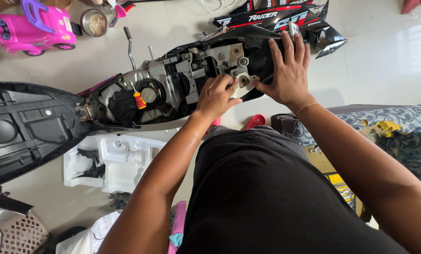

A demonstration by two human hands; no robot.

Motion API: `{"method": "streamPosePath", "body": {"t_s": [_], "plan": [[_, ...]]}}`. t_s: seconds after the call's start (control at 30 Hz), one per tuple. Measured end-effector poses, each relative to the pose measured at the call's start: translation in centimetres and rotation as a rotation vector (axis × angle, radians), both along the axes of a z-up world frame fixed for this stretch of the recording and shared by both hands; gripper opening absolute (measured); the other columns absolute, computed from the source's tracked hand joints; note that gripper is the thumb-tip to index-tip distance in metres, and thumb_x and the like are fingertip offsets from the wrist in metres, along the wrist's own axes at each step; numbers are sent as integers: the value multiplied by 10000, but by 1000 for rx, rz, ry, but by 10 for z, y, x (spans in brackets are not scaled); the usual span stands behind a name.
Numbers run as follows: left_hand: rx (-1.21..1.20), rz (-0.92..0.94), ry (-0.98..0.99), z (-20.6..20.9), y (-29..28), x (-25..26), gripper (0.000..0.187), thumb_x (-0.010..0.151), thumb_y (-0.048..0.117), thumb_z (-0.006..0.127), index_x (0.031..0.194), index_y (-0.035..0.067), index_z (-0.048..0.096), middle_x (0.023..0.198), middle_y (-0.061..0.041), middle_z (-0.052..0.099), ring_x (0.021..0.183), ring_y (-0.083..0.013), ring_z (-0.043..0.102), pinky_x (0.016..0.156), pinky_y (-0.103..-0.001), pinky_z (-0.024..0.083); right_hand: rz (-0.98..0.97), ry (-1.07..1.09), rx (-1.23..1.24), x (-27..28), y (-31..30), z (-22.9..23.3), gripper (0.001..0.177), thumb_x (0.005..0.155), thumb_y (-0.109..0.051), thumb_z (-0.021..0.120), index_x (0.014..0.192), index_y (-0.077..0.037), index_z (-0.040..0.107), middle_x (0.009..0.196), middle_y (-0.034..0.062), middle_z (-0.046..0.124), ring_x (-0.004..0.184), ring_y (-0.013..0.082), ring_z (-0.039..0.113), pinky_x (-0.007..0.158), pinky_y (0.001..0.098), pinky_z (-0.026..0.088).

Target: The person assembles a motorcycle by hand, attaching and adjusting internal components and a white side panel. They manipulate fasteners and parts within the exposed frame, then position and fit the side panel along the lower body of the bike.

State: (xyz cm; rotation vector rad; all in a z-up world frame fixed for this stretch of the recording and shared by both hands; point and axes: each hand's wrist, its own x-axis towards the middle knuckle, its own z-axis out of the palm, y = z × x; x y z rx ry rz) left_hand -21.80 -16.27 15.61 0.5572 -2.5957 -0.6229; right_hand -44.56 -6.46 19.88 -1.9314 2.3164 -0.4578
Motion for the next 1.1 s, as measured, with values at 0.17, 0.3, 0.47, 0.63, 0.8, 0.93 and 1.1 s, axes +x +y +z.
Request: {"method": "streamPosePath", "body": {"t_s": [0.17, 0.3, 0.47, 0.63, 0.8, 0.93, 1.1], "plan": [[-20, -28, -42, -3, -2, 1, 563, 741, 349, 871, 1173, 15, 733, 1017, -37, 587, 974, -218, 584, 809, -384, 457, -23, 3, 23, 2, 0, 1, 1122, 764, -644, 822, 1610, -26, 420, 1656, 274, 303, 1527, 516, 202, 1223, 670, 133], [-6, -31, 39, -7, -9, -1, 388, 845, 290, 849, 1141, 54, 760, 1001, -10, 594, 968, -203, 596, 800, -370, 462, -28, 1, 16, 3, 0, 1, 1123, 775, -653, 823, 1610, -22, 417, 1651, 282, 307, 1526, 520, 203, 1219, 675, 143], [37, -72, 60, -5, -16, -1, 309, 849, 231, 827, 1091, 50, 763, 963, -18, 598, 928, -206, 614, 769, -379, 496, -34, 14, 14, 5, -1, 1, 1106, 770, -633, 840, 1606, -39, 426, 1647, 277, 310, 1513, 525, 212, 1213, 678, 161], [131, -34, 49, 3, -16, 2, 346, 850, 242, 829, 1142, 68, 765, 960, -25, 615, 901, -214, 635, 780, -382, 536, -51, 17, 21, 8, -2, 2, 1118, 746, -604, 851, 1619, -47, 430, 1663, 255, 309, 1514, 526, 217, 1208, 669, 191], [180, 49, 17, 8, -11, 3, 383, 832, 265, 833, 1170, 102, 758, 1032, -21, 640, 941, -230, 662, 816, -379, 555, -40, -29, 7, 7, -2, 6, 1088, 748, -559, 853, 1612, -44, 436, 1667, 244, 303, 1526, 520, 211, 1222, 643, 216], [240, 83, 23, 8, -8, 3, 406, 840, 248, 827, 1208, 99, 746, 1051, -29, 633, 938, -233, 663, 804, -379, 554, -39, -15, 28, 6, -2, 7, 1088, 742, -537, 857, 1615, -46, 433, 1672, 249, 293, 1530, 513, 208, 1219, 636, 225], [267, 60, -5, 5, -12, -1, 391, 837, 251, 823, 1194, 112, 750, 1030, -17, 627, 958, -231, 665, 801, -377, 555, -63, 20, 35, 9, -4, 3, 1055, 797, -536, 858, 1634, -55, 431, 1680, 240, 299, 1526, 516, 218, 1216, 639, 239]]}}
